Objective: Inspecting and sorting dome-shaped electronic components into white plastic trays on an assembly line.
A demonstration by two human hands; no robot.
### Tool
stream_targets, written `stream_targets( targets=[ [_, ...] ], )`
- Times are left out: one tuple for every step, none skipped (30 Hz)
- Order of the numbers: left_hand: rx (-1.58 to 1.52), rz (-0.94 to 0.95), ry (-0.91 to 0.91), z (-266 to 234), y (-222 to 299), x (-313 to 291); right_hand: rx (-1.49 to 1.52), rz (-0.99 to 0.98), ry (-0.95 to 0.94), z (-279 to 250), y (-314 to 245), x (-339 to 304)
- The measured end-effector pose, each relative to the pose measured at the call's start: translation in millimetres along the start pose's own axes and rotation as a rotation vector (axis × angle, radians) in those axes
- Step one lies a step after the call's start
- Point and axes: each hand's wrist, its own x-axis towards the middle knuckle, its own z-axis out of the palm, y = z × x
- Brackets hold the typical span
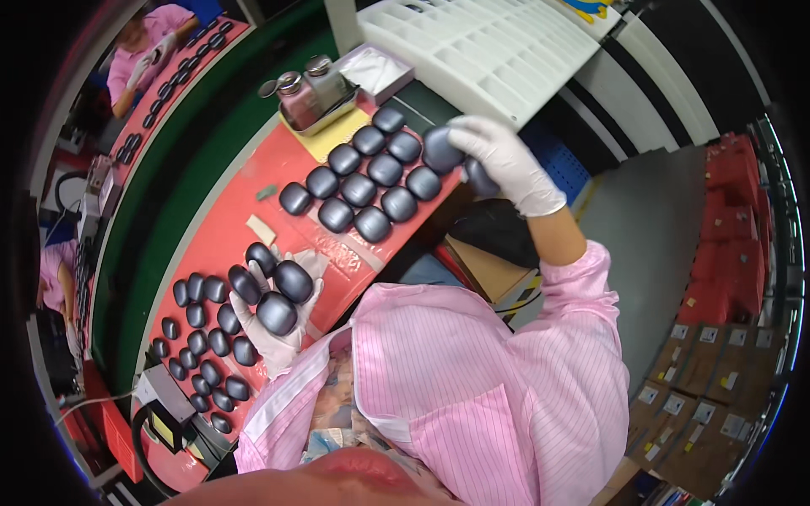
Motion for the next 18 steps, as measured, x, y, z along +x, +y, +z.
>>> stream_targets(
  targets=[
    [-0.009, -0.05, -0.019, -1, -4, 5, -0.14, -0.07, 0.116, -29, 4, 5],
    [0.007, -0.044, -0.005, 5, -8, 6, -0.284, -0.184, 0.229, -58, 6, 17],
    [0.025, -0.042, 0.004, 11, -14, 11, -0.429, -0.298, 0.348, -85, 10, 31],
    [-0.003, -0.058, -0.024, 19, -20, 15, -0.552, -0.265, 0.405, -104, 8, 43],
    [0.003, -0.051, -0.015, 27, -25, 15, -0.663, -0.231, 0.449, -118, 6, 56],
    [0.046, -0.046, 0.02, 28, -28, 21, -0.797, -0.192, 0.417, -127, 11, 69],
    [0.091, -0.04, 0.053, 29, -33, 27, -0.922, -0.236, 0.379, -131, 22, 80],
    [0.025, -0.109, -0.015, 36, -39, 31, -1.047, -0.222, 0.27, -129, 29, 89],
    [0.024, -0.109, -0.017, 39, -44, 37, -1.169, -0.204, 0.169, -129, 36, 96],
    [0.029, -0.147, -0.06, 41, -50, 43, -1.227, -0.271, 0.144, -135, 45, 103],
    [0.032, -0.174, -0.095, 44, -55, 47, -1.226, -0.277, 0.131, -138, 42, 111],
    [0.026, -0.171, -0.109, 48, -61, 51, -1.153, -0.333, 0.33, -140, 37, 118],
    [0.061, -0.179, -0.095, 55, -64, 56, -1.07, -0.383, 0.525, -141, 33, 127],
    [0.041, -0.194, -0.118, 62, -68, 59, -1.165, -0.425, 0.633, -142, 33, 140],
    [0.024, -0.217, -0.144, 69, -74, 63, -1.163, -0.417, 0.619, -148, 43, 152],
    [0.083, -0.241, -0.093, 76, -83, 70, -1.287, -0.442, 0.66, -155, 63, 164],
    [0.049, -0.289, -0.124, 76, -88, 77, -1.403, -0.485, 0.682, -150, 79, 176],
    [0.064, -0.283, -0.103, 78, -92, 81, -1.559, -0.365, 0.543, -137, 77, 177]
  ],
)
